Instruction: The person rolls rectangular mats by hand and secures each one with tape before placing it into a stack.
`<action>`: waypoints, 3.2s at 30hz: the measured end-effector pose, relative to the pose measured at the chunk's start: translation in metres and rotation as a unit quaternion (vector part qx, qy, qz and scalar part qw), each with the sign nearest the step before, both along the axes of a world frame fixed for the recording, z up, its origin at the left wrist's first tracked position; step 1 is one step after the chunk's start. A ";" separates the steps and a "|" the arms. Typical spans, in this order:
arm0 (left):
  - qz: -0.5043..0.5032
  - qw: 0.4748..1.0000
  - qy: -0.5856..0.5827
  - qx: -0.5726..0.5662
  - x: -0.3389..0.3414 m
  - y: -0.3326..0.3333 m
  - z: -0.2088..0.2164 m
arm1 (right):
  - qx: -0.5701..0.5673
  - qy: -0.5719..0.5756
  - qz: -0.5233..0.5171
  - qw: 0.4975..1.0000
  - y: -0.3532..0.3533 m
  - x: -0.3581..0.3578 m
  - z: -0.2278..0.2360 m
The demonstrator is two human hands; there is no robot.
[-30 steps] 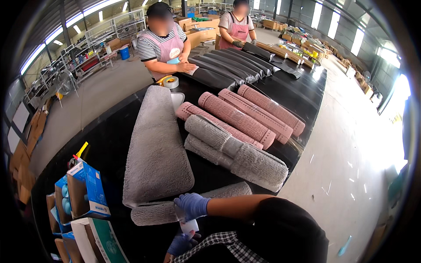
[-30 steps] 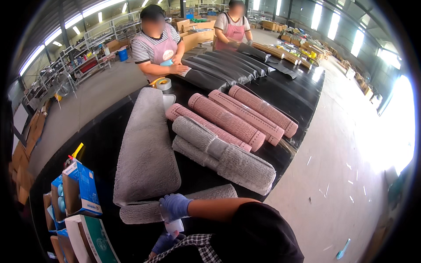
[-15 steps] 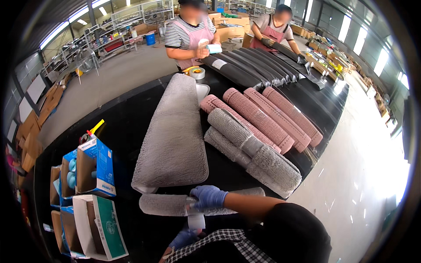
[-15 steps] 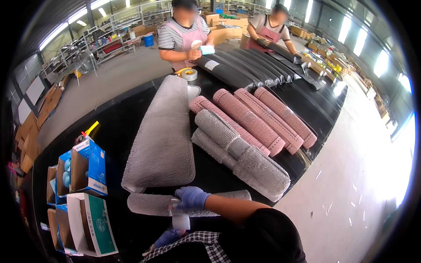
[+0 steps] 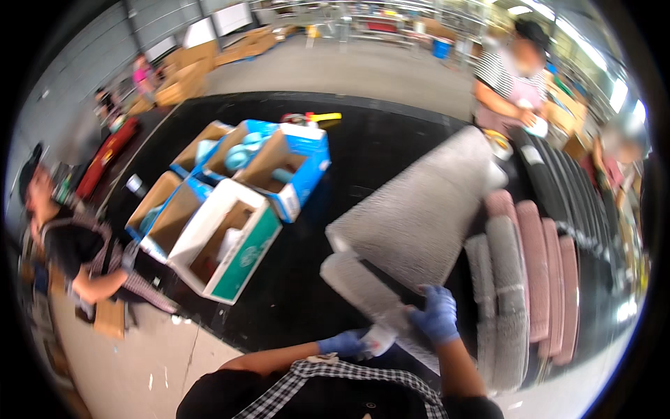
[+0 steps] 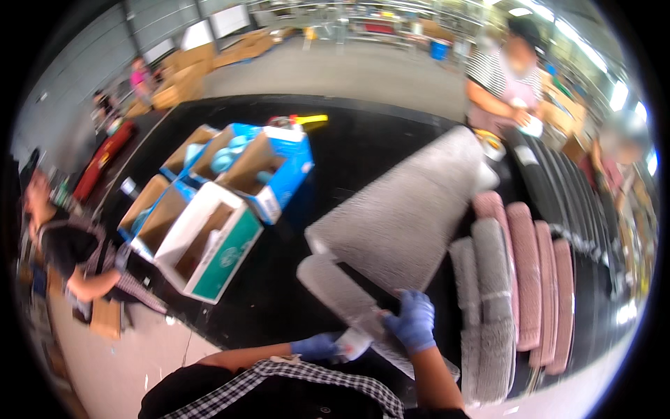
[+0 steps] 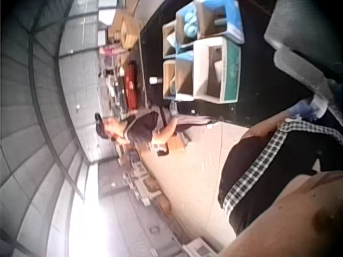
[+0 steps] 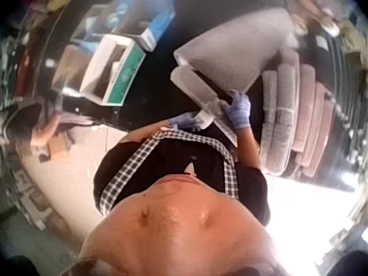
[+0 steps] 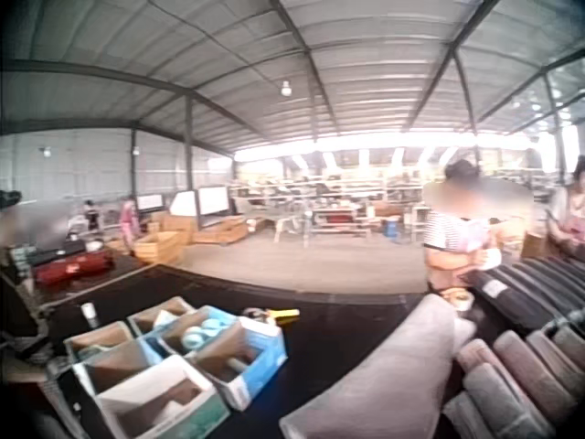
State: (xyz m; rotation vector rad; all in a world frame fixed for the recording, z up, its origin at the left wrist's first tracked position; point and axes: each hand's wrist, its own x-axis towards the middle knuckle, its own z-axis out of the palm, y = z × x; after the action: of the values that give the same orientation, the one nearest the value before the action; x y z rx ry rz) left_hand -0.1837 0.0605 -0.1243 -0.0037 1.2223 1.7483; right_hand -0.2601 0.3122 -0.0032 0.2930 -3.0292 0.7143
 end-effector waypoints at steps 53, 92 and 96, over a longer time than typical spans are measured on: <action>-0.135 0.474 0.759 -0.426 -0.193 0.073 0.017 | 0.187 -0.140 -0.421 0.876 0.298 0.012 0.067; 0.438 0.841 -0.071 -0.310 0.049 -0.066 0.031 | 0.074 0.176 -0.126 0.973 0.058 -0.041 -0.080; 0.422 0.884 -0.003 -0.203 0.032 -0.077 0.024 | 0.060 -0.040 0.142 0.987 0.007 0.049 -0.069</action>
State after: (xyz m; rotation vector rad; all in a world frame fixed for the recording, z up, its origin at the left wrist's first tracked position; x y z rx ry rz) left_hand -0.1517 -0.0166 -0.1006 -0.9114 1.7095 2.1449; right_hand -0.2111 0.3188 -0.0724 0.7285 -3.1463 0.5678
